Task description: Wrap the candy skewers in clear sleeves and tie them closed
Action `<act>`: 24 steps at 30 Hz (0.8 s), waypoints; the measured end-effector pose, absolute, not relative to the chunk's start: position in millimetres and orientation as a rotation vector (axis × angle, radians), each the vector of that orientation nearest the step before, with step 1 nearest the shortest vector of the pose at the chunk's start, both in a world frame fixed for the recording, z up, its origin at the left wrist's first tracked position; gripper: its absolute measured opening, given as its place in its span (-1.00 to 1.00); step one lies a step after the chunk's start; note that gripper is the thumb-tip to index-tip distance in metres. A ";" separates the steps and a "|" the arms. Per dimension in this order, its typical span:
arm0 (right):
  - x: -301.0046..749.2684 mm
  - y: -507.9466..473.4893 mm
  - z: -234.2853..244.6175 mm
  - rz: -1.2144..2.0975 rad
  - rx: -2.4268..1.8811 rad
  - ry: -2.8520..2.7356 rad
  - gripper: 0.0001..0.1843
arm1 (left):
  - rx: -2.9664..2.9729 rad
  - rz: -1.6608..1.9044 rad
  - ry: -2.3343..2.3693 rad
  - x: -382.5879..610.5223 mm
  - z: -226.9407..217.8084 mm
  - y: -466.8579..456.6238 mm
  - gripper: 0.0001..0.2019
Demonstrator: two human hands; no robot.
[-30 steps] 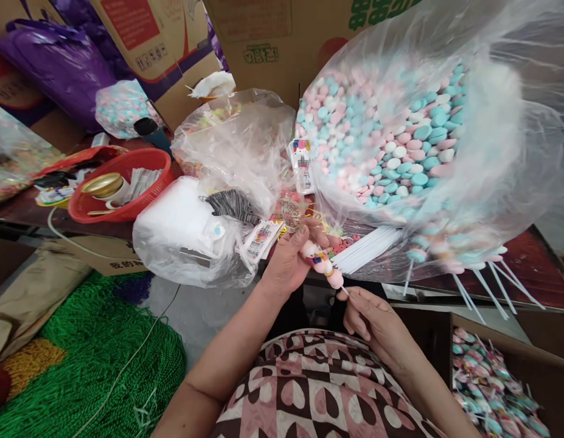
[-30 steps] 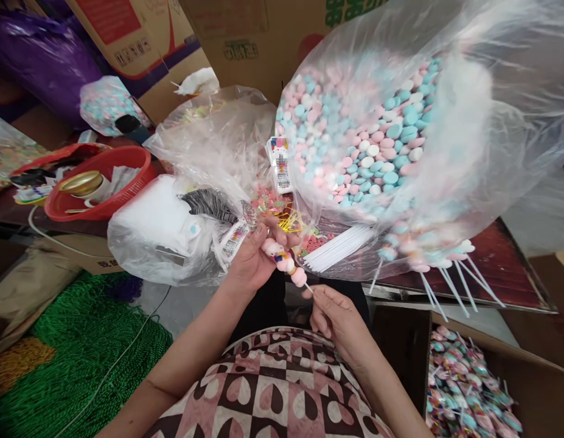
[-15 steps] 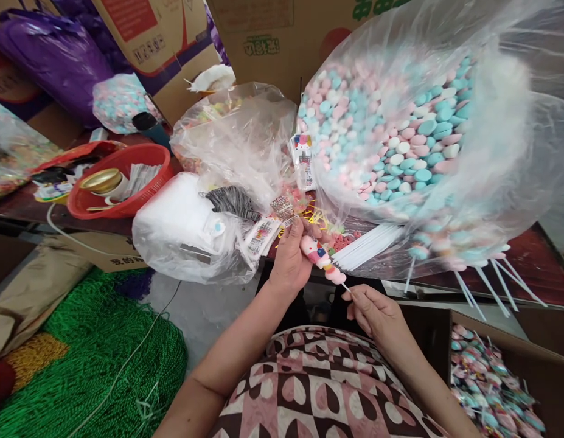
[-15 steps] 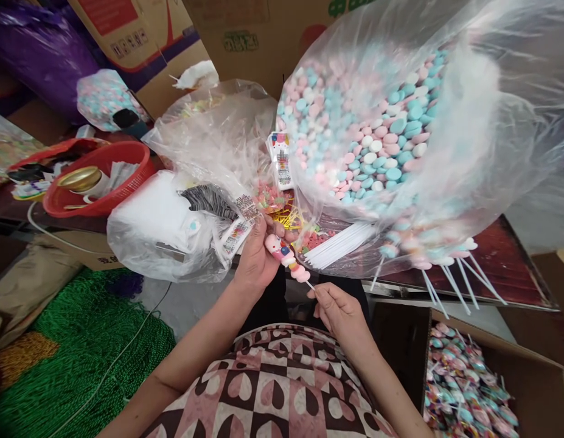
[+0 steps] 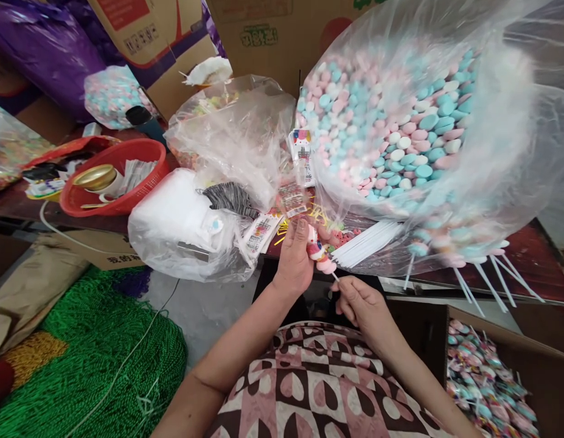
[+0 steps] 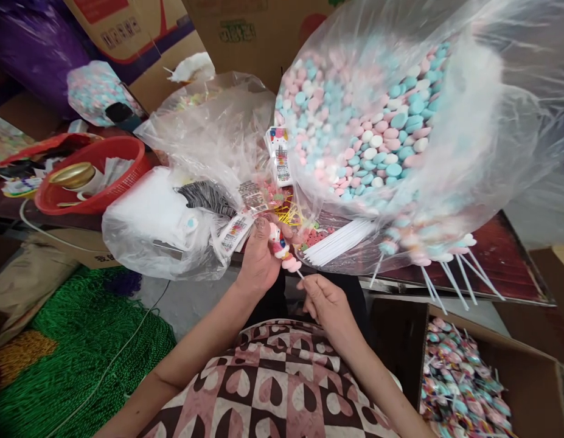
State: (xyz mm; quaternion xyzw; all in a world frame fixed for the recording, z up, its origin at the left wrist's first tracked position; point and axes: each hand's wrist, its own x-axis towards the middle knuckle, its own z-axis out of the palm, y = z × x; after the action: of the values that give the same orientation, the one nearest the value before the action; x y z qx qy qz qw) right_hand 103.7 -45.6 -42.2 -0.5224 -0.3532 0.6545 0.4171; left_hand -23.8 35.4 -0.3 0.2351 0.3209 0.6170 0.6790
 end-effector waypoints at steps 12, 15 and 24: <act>111.4 -43.7 -54.7 1.255 -1.463 -1.013 -0.68 | 0.566 1.202 0.702 -19.2 -13.9 21.6 -0.63; 114.8 -44.5 -56.9 1.257 -1.442 -0.994 -0.69 | 0.589 1.189 0.622 -30.3 -8.9 24.4 -0.55; 111.6 -43.7 -47.5 1.296 -1.440 -1.029 -0.64 | 0.586 1.254 0.711 -20.8 -7.9 27.9 -0.70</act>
State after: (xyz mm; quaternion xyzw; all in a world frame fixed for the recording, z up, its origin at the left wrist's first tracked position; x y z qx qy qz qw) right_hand 111.6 -43.7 -47.5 -0.5840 -0.4175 0.5257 0.4564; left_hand -20.8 27.9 -7.9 0.2644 0.3208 0.5656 0.7122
